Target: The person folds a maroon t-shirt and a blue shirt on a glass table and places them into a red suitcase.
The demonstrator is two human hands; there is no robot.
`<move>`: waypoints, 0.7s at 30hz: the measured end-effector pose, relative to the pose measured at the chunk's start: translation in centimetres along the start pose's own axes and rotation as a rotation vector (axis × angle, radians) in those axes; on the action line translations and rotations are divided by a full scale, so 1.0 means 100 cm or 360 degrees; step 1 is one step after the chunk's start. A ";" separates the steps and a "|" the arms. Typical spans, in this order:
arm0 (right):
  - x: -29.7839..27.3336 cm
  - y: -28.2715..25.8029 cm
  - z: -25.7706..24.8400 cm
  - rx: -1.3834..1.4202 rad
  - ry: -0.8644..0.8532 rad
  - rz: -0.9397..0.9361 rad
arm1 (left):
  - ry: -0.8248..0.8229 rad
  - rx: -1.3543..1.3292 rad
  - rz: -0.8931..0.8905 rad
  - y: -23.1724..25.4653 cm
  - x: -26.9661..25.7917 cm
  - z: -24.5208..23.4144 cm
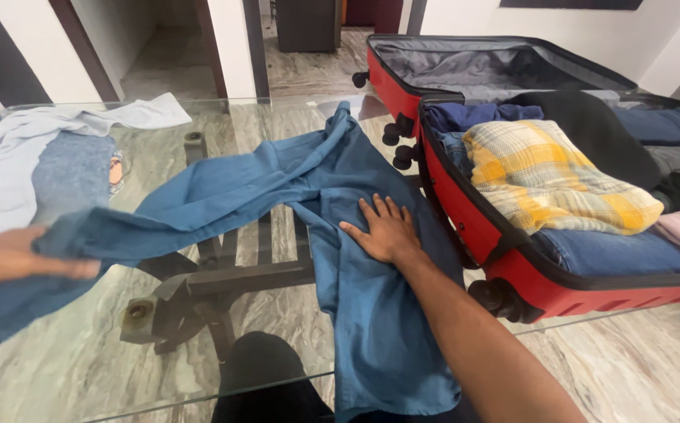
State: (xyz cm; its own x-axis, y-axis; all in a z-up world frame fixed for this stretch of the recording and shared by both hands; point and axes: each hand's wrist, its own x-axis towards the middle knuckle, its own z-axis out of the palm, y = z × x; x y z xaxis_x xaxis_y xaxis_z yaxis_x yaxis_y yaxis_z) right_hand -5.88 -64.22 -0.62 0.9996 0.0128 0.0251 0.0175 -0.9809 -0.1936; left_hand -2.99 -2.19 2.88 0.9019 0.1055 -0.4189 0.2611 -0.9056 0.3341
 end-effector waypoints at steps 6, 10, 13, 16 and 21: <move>0.000 -0.001 -0.001 -0.0002 0.0003 0.0001 | 0.0255 0.0530 0.0117 -0.080 0.075 -0.013; 0.000 -0.003 -0.002 0.0012 -0.0001 0.0003 | 0.0462 -0.0268 0.0042 -0.071 0.092 -0.043; -0.003 -0.002 -0.003 0.0023 -0.0016 0.0016 | 0.0422 -0.0622 -0.0014 -0.054 0.092 -0.051; -0.001 -0.003 -0.004 0.0022 -0.0001 0.0012 | 0.0353 -0.0657 -0.0058 -0.040 0.091 -0.049; 0.001 -0.001 -0.001 0.0035 0.0002 0.0002 | 0.0221 -0.0478 -0.0126 -0.037 0.097 -0.024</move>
State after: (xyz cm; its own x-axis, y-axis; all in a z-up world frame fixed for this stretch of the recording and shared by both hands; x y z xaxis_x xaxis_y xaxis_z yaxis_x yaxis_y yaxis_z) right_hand -5.82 -64.13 -0.55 0.9996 0.0111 0.0257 0.0164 -0.9764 -0.2153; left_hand 5.57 3.19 -0.41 0.9076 0.2443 -0.3415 0.4034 -0.7329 0.5478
